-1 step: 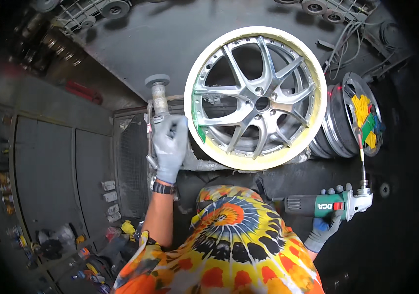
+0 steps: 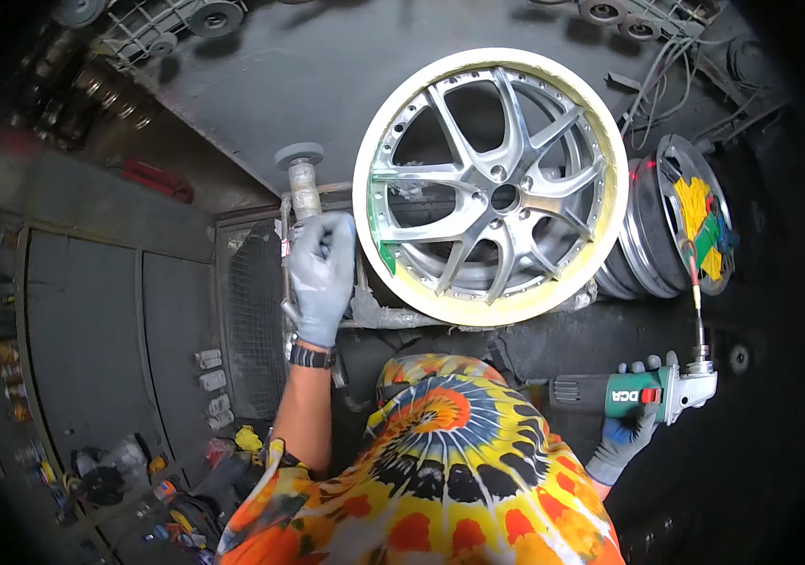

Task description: The person uses a handheld power grinder to sand the inner spokes and edges of a silver car wheel rim.

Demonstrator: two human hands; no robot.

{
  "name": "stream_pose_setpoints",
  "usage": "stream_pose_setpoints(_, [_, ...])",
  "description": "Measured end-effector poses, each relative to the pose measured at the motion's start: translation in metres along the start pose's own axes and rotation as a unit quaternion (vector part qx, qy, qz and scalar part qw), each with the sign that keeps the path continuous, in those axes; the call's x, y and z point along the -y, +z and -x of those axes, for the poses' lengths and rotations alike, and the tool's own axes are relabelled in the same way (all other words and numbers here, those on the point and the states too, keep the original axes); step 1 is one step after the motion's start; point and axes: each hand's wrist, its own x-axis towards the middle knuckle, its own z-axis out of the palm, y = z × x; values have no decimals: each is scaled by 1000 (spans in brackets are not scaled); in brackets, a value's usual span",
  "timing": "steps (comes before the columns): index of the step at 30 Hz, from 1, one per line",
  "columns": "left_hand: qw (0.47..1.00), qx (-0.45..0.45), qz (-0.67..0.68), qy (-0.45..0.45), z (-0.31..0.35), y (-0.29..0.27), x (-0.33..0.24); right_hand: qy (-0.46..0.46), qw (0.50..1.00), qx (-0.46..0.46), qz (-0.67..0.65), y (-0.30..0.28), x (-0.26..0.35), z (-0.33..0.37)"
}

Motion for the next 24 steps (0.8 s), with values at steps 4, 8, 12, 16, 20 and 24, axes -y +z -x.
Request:
stream_pose_setpoints(4, [993, 0, 120, 7, -37, 1, 12, -11, 997, -32, 74, 18, 3, 7])
stream_pose_setpoints(8, [985, -23, 172, 17, -45, 1, 10, -37, 986, -87, 137, 47, 6, 8])
stream_pose_setpoints(12, [989, -42, 139, 3, -46, -12, 3, -57, 985, -78, 142, 49, -2, 2])
stream_pose_setpoints(16, [985, -24, 169, -32, -55, -27, 1, -73, 987, -73, 123, 64, -7, -8])
stream_pose_setpoints(20, [984, 54, 155, -65, -57, -17, 45, -70, 987, -68, 124, 63, -2, -11])
stream_pose_setpoints(24, [981, 72, 112, -142, -20, 0, 68, -66, 988, -35, 136, 61, -2, -26])
